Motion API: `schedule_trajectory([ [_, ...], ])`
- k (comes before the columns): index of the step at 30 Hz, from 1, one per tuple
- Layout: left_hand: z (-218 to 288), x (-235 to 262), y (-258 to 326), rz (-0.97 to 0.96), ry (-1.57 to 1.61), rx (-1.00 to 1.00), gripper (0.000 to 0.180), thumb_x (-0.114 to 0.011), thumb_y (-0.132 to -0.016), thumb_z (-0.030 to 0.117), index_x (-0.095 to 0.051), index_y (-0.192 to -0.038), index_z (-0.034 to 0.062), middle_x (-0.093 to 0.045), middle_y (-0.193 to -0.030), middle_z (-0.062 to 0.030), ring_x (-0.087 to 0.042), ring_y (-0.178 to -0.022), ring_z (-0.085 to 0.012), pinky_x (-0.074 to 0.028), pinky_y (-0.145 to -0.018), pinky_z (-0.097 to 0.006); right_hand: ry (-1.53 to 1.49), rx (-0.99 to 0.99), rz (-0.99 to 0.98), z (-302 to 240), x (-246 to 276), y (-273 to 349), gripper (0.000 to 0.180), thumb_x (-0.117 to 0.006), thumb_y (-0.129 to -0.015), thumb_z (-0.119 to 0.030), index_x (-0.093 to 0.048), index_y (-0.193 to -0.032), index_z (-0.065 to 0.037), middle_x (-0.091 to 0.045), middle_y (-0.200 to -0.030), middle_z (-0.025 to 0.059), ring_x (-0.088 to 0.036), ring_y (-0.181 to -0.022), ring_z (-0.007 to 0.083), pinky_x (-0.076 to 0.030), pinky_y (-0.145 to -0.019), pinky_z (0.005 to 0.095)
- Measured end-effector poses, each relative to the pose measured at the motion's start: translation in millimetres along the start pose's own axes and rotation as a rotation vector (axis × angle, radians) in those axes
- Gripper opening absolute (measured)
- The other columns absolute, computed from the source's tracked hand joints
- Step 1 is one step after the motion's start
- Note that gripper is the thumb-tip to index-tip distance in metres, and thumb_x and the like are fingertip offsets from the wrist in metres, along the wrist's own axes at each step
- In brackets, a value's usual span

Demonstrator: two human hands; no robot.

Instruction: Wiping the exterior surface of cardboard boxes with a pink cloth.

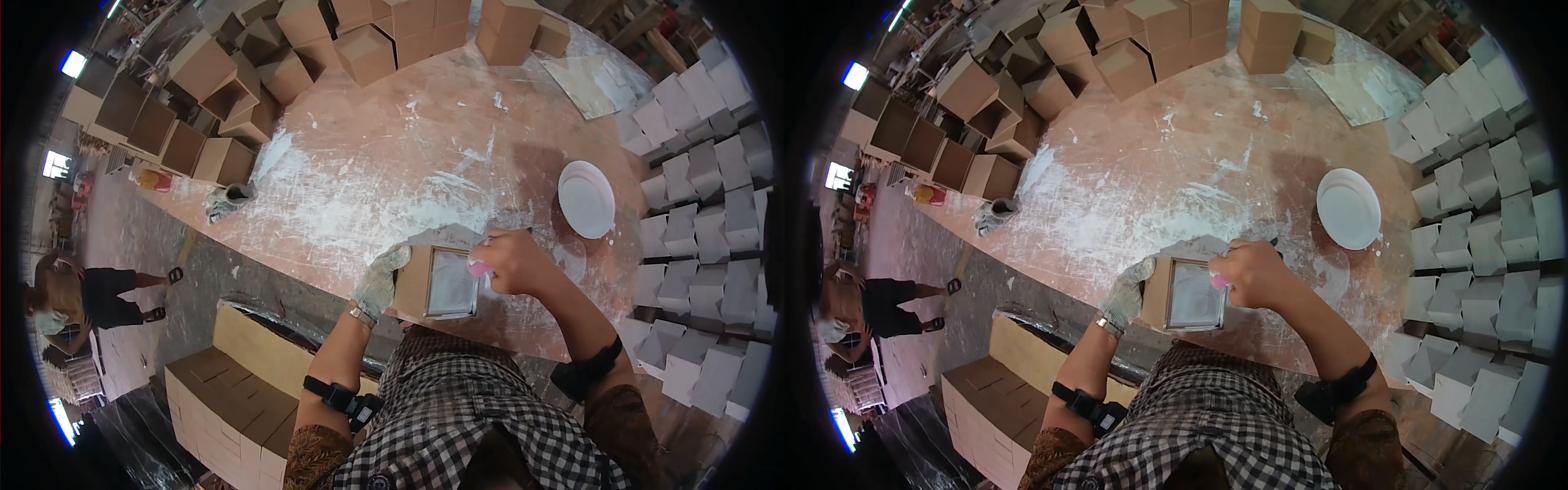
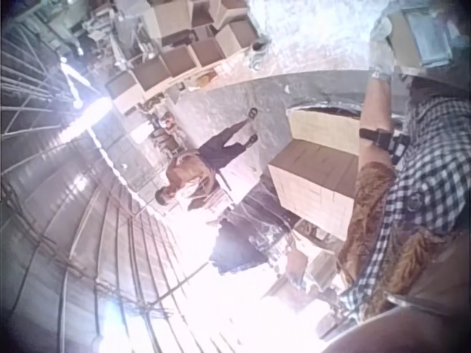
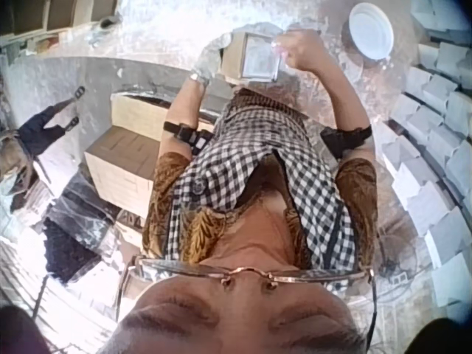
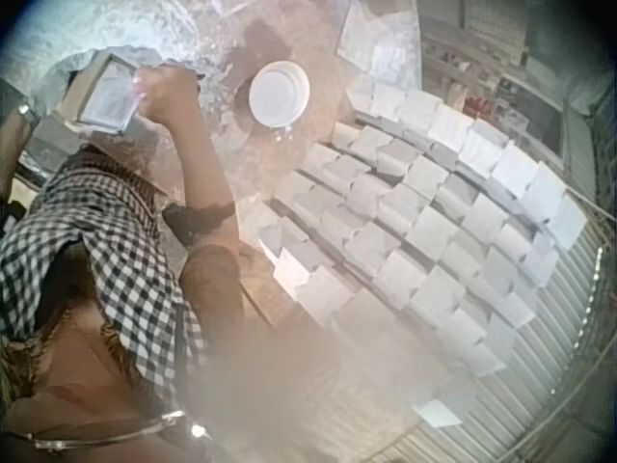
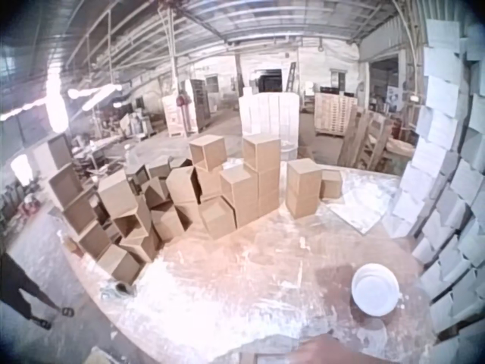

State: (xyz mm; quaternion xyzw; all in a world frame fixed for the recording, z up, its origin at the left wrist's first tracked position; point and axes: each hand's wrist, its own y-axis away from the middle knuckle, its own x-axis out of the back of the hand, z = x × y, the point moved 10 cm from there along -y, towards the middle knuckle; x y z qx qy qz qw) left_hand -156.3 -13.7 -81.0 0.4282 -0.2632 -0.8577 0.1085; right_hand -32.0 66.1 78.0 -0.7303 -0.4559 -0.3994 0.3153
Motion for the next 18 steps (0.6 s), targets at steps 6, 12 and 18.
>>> schedule_trajectory([
  [6,5,-10,6,-0.019,-0.026,-0.017,0.041,-0.063,-0.084,0.019,-0.051,-0.117,-0.0017,-0.057,-0.113,-0.0122,-0.056,-0.102,-0.0215,-0.047,-0.090,-0.033,0.108,0.009,-0.235,-3,-30,14,0.021,-0.062,-0.051,-0.011,-0.059,-0.071,-0.010,-0.058,-0.061,0.0079,-0.057,-0.064,0.0280,-0.045,-0.051,0.0395],
  [12,4,-24,7,-0.087,0.011,-0.012,0.045,-0.065,-0.081,0.020,-0.051,-0.117,-0.0027,-0.057,-0.113,-0.0128,-0.056,-0.102,-0.0217,-0.047,-0.090,-0.033,-0.099,0.073,-0.347,-40,-64,46,0.015,-0.063,-0.061,-0.021,-0.058,-0.070,-0.010,-0.059,-0.063,0.0091,-0.060,-0.068,0.0281,-0.047,-0.054,0.0393],
  [18,6,-38,3,-0.096,-0.098,0.001,0.046,-0.068,-0.080,0.021,-0.052,-0.116,-0.0019,-0.059,-0.110,-0.0126,-0.058,-0.100,-0.0215,-0.049,-0.088,-0.034,-0.054,0.183,-0.355,-36,-57,50,0.013,-0.064,-0.063,-0.022,-0.058,-0.070,-0.012,-0.060,-0.063,0.0071,-0.058,-0.067,0.0255,-0.045,-0.053,0.0386],
])
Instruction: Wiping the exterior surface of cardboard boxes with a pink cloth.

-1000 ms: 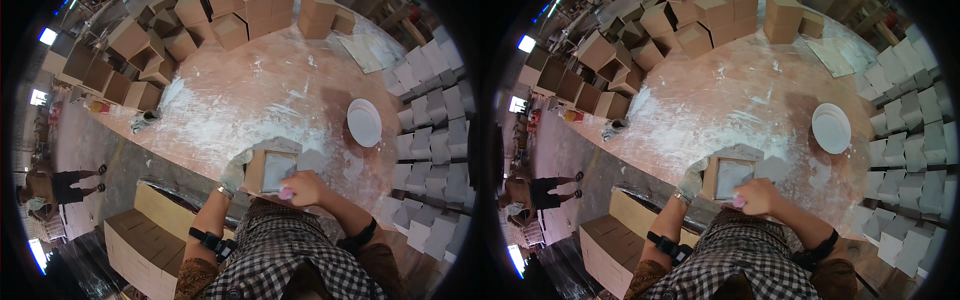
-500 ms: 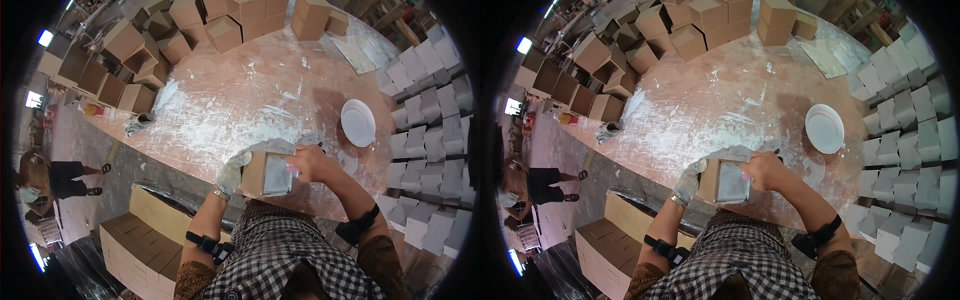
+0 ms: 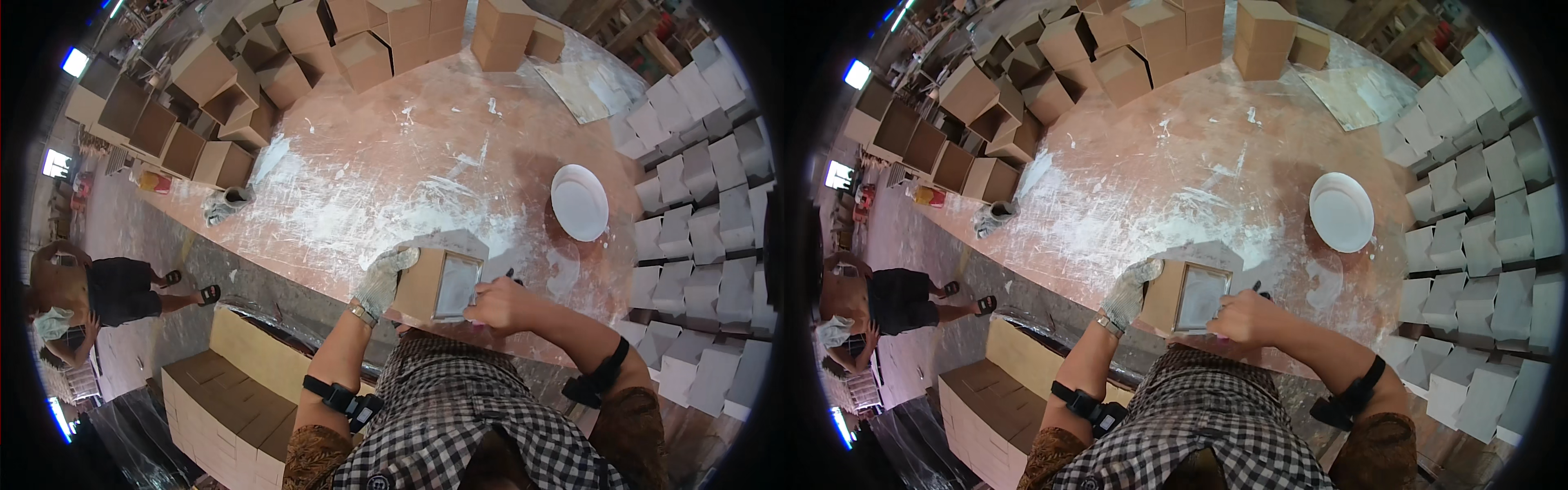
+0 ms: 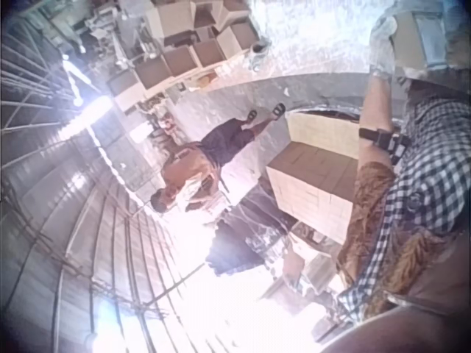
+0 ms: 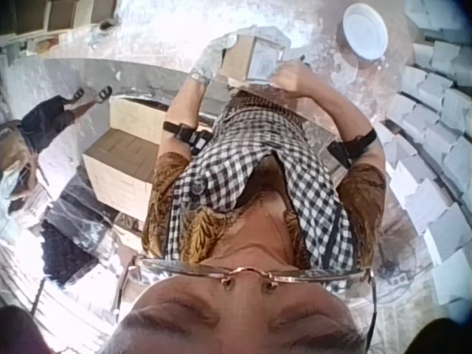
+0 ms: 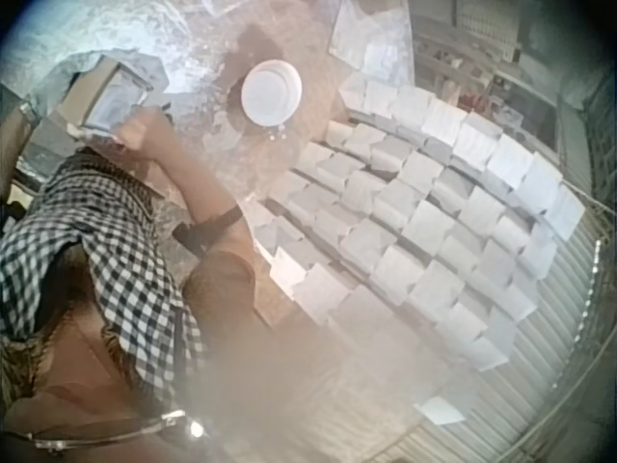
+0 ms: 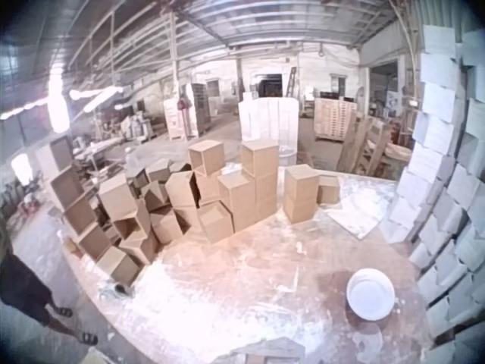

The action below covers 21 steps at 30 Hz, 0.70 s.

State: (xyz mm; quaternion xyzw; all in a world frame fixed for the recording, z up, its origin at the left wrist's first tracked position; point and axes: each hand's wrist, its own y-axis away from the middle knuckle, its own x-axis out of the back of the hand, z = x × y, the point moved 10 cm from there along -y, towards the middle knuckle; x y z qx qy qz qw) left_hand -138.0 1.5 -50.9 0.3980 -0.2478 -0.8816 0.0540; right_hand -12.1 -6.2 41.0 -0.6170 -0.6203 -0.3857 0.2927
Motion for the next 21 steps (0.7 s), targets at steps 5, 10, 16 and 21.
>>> schedule_trajectory([
  [5,0,7,3,0.042,-0.029,0.015,0.047,-0.067,-0.080,0.022,-0.051,-0.118,-0.0016,-0.058,-0.111,-0.0136,-0.057,-0.101,-0.0219,-0.049,-0.087,-0.036,0.306,-0.132,-0.097,33,25,-12,0.018,-0.062,-0.061,-0.017,-0.063,-0.077,-0.010,-0.062,-0.070,0.0043,-0.057,-0.080,0.0253,-0.045,-0.062,0.0401],
  [10,4,-14,6,-0.024,0.014,-0.008,0.046,-0.066,-0.081,0.022,-0.051,-0.117,-0.0014,-0.058,-0.110,-0.0133,-0.058,-0.100,-0.0214,-0.050,-0.086,-0.034,0.115,-0.135,-0.121,14,-14,-4,0.019,-0.062,-0.060,-0.019,-0.062,-0.077,-0.010,-0.062,-0.070,0.0069,-0.060,-0.075,0.0272,-0.046,-0.062,0.0400],
  [16,0,-2,1,0.030,-0.135,0.036,0.049,-0.067,-0.081,0.026,-0.051,-0.117,-0.0028,-0.058,-0.110,-0.0115,-0.056,-0.099,-0.0185,-0.047,-0.088,-0.030,-0.337,-0.307,-0.061,27,-23,15,0.022,-0.061,-0.062,-0.014,-0.064,-0.083,-0.008,-0.064,-0.070,0.0120,-0.063,-0.072,0.0282,-0.048,-0.064,0.0360],
  [21,-4,2,-6,0.003,-0.115,0.009,0.048,-0.067,-0.081,0.025,-0.051,-0.116,-0.0036,-0.058,-0.109,-0.0118,-0.056,-0.097,-0.0184,-0.047,-0.088,-0.030,-0.824,-0.616,-0.001,49,-47,31,0.027,-0.064,-0.065,-0.004,-0.065,-0.093,-0.004,-0.066,-0.082,0.0091,-0.062,-0.074,0.0191,-0.047,-0.066,0.0307],
])
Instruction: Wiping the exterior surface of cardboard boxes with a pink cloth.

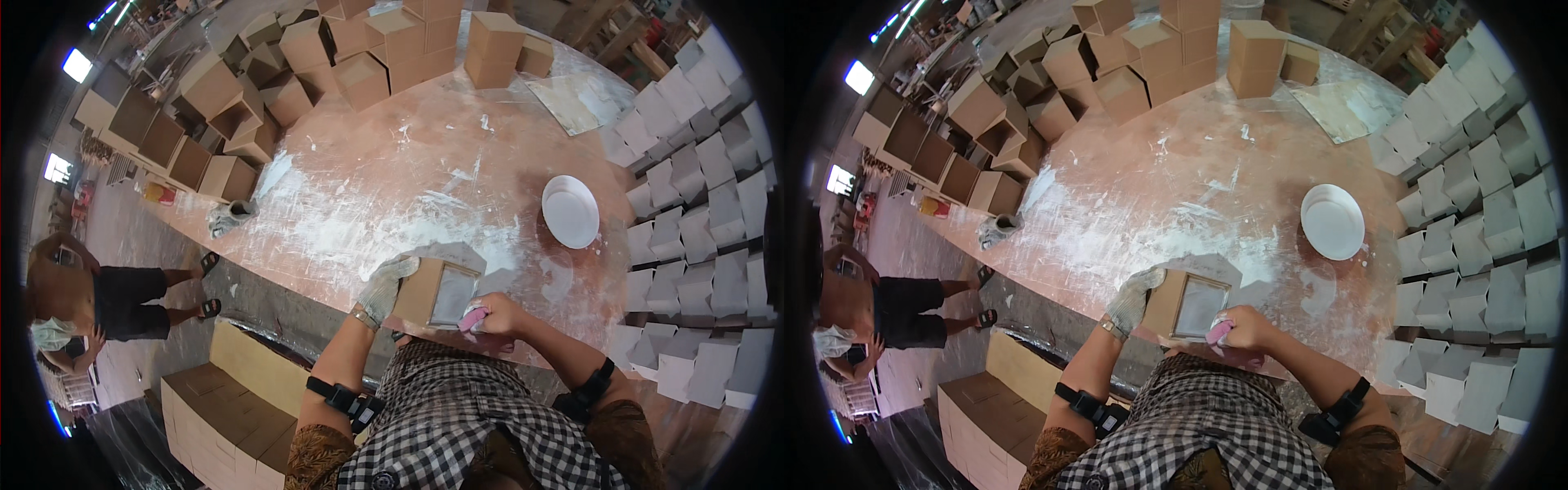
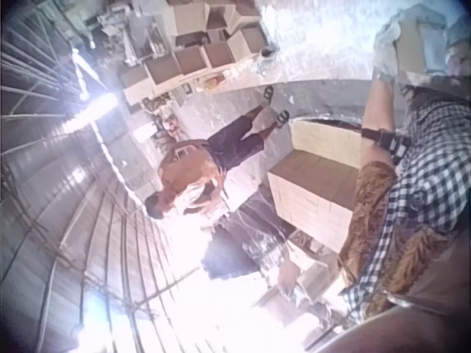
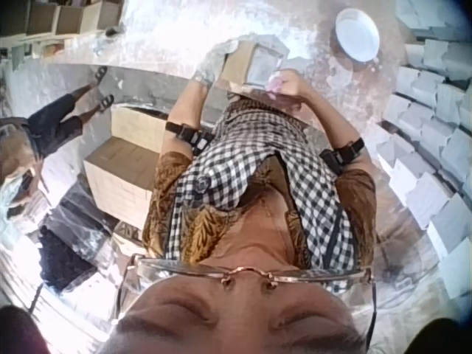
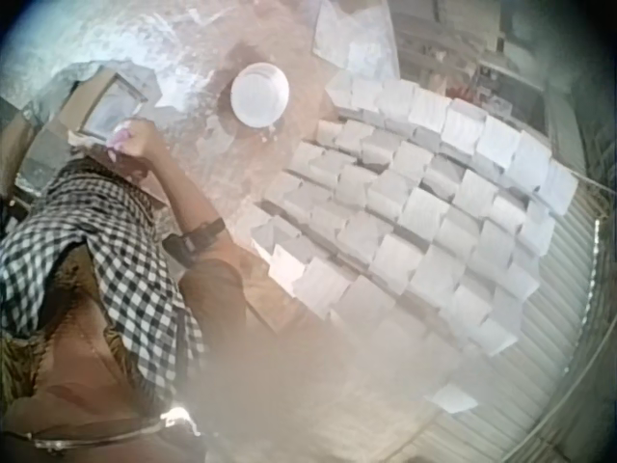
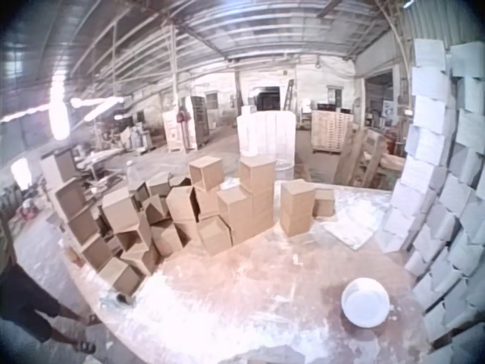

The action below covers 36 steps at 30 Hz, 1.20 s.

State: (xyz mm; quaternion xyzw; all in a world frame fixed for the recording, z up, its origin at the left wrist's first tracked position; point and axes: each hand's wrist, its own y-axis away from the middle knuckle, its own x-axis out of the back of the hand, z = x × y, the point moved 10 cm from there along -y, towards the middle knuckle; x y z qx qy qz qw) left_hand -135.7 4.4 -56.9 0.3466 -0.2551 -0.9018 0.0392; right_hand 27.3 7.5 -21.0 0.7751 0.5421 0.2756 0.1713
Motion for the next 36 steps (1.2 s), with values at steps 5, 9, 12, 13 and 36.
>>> schedule_trajectory([
  [5,1,11,6,0.015,0.082,-0.068,0.046,-0.062,-0.085,0.026,-0.051,-0.118,-0.0048,-0.058,-0.112,-0.0111,-0.056,-0.099,-0.0177,-0.045,-0.090,-0.029,-0.530,-0.059,0.255,9,14,9,0.026,-0.067,-0.065,-0.005,-0.064,-0.091,-0.003,-0.064,-0.080,0.0084,-0.059,-0.070,0.0163,-0.048,-0.065,0.0314],
  [9,-12,29,7,0.061,0.071,-0.066,0.044,-0.060,-0.086,0.026,-0.052,-0.118,-0.0036,-0.058,-0.112,-0.0093,-0.056,-0.098,-0.0166,-0.046,-0.089,-0.029,-0.363,-0.049,0.586,-6,45,25,0.024,-0.066,-0.068,-0.004,-0.063,-0.092,-0.004,-0.065,-0.081,0.0104,-0.060,-0.071,0.0178,-0.048,-0.063,0.0313],
  [12,-15,25,5,0.034,0.072,-0.047,0.042,-0.060,-0.087,0.028,-0.054,-0.117,-0.0017,-0.058,-0.112,-0.0078,-0.056,-0.098,-0.0160,-0.046,-0.087,-0.029,-0.066,0.092,0.743,-49,53,30,0.024,-0.066,-0.069,-0.006,-0.064,-0.093,-0.006,-0.064,-0.078,0.0126,-0.061,-0.070,0.0233,-0.049,-0.061,0.0335],
  [13,-15,21,5,0.014,0.089,-0.039,0.042,-0.059,-0.087,0.029,-0.054,-0.117,-0.0010,-0.059,-0.111,-0.0078,-0.056,-0.097,-0.0163,-0.047,-0.086,-0.029,0.057,0.240,0.808,-72,50,29,0.024,-0.067,-0.068,-0.007,-0.064,-0.093,-0.008,-0.063,-0.076,0.0133,-0.060,-0.068,0.0264,-0.048,-0.060,0.0358],
  [36,-13,-7,20,-0.045,0.166,-0.164,0.042,-0.058,-0.086,0.033,-0.052,-0.115,0.0038,-0.059,-0.105,-0.0101,-0.060,-0.089,-0.0208,-0.053,-0.076,-0.035,0.338,-0.101,0.940,-13,75,2,0.026,-0.055,-0.069,-0.020,-0.060,-0.081,0.003,-0.061,-0.079,0.0252,-0.059,-0.078,0.0421,-0.045,-0.065,0.0476],
])
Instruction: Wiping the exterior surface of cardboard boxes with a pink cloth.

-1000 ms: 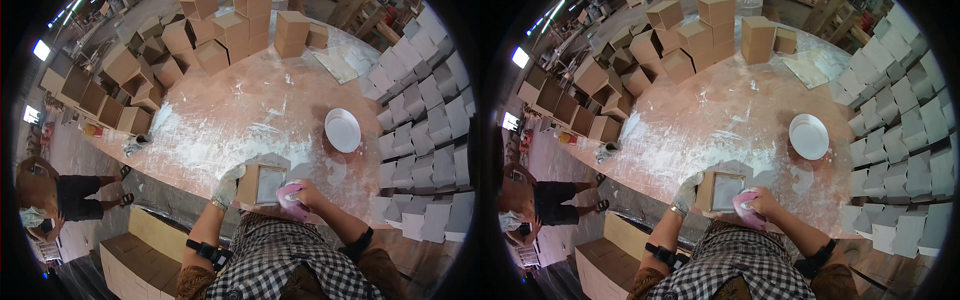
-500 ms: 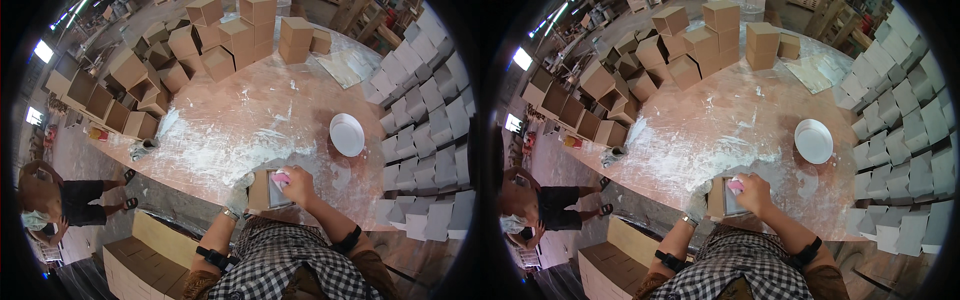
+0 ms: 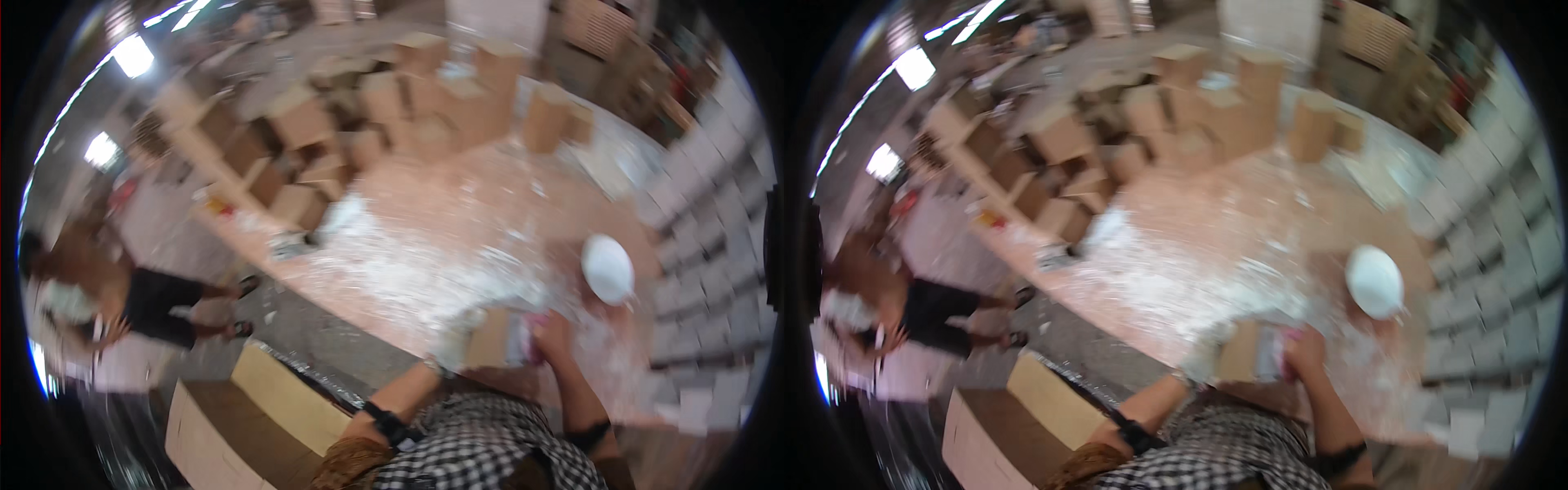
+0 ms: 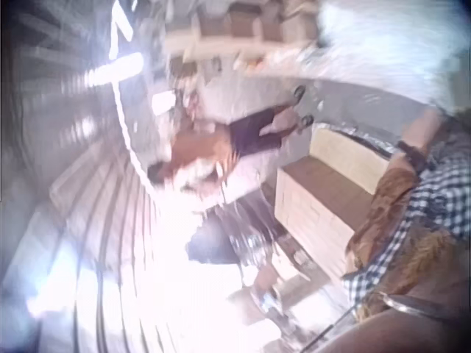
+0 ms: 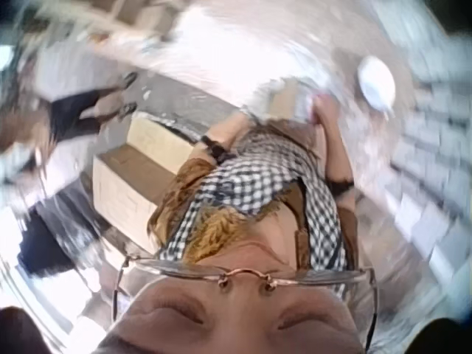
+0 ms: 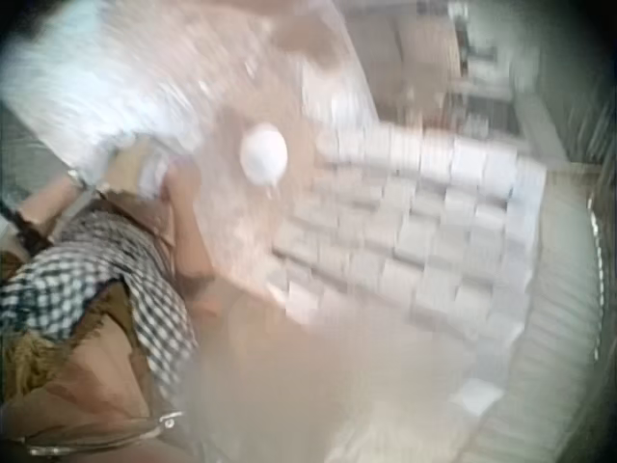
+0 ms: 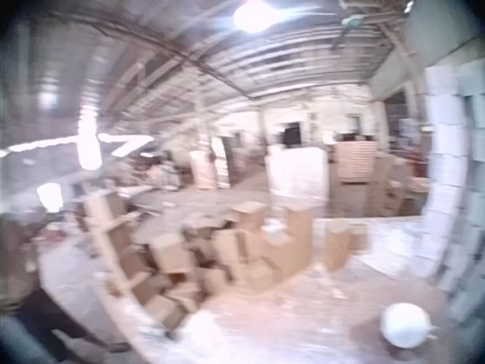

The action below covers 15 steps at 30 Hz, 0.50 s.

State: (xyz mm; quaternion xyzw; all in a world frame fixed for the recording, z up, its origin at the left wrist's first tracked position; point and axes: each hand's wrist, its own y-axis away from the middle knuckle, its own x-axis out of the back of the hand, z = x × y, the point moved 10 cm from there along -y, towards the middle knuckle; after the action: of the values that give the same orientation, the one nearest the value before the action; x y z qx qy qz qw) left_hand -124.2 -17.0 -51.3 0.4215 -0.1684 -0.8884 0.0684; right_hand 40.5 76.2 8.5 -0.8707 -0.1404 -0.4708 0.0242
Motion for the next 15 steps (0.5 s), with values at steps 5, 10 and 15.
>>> schedule_trajectory([
  [5,-6,-34,6,-0.139,0.321,0.108,0.032,-0.060,-0.087,0.025,-0.056,-0.112,0.0044,-0.062,-0.102,-0.0060,-0.058,-0.093,-0.0160,-0.049,-0.082,-0.032,-0.495,-0.237,0.007,66,-16,15,0.019,-0.055,-0.067,-0.006,-0.070,-0.079,-0.002,-0.057,-0.055,0.0039,-0.050,-0.044,0.0135,-0.040,-0.041,0.0265],
  [10,-24,4,-20,-0.001,-0.015,0.027,0.033,-0.063,-0.085,0.030,-0.061,-0.108,0.0064,-0.063,-0.100,-0.0028,-0.058,-0.088,-0.0113,-0.047,-0.076,-0.026,-0.880,-0.397,-0.040,99,-47,-14,0.018,-0.055,-0.063,-0.002,-0.064,-0.078,-0.001,-0.055,-0.060,0.0033,-0.051,-0.048,0.0134,-0.041,-0.044,0.0262],
  [15,-16,16,-29,0.036,-0.215,-0.084,0.036,-0.063,-0.085,0.032,-0.060,-0.110,0.0064,-0.063,-0.103,-0.0046,-0.058,-0.092,-0.0139,-0.047,-0.079,-0.027,-1.102,-0.429,-0.145,85,-56,-25,0.010,-0.060,-0.072,-0.002,-0.058,-0.062,0.000,-0.051,-0.055,0.0037,-0.046,-0.038,0.0145,-0.034,-0.034,0.0283],
])
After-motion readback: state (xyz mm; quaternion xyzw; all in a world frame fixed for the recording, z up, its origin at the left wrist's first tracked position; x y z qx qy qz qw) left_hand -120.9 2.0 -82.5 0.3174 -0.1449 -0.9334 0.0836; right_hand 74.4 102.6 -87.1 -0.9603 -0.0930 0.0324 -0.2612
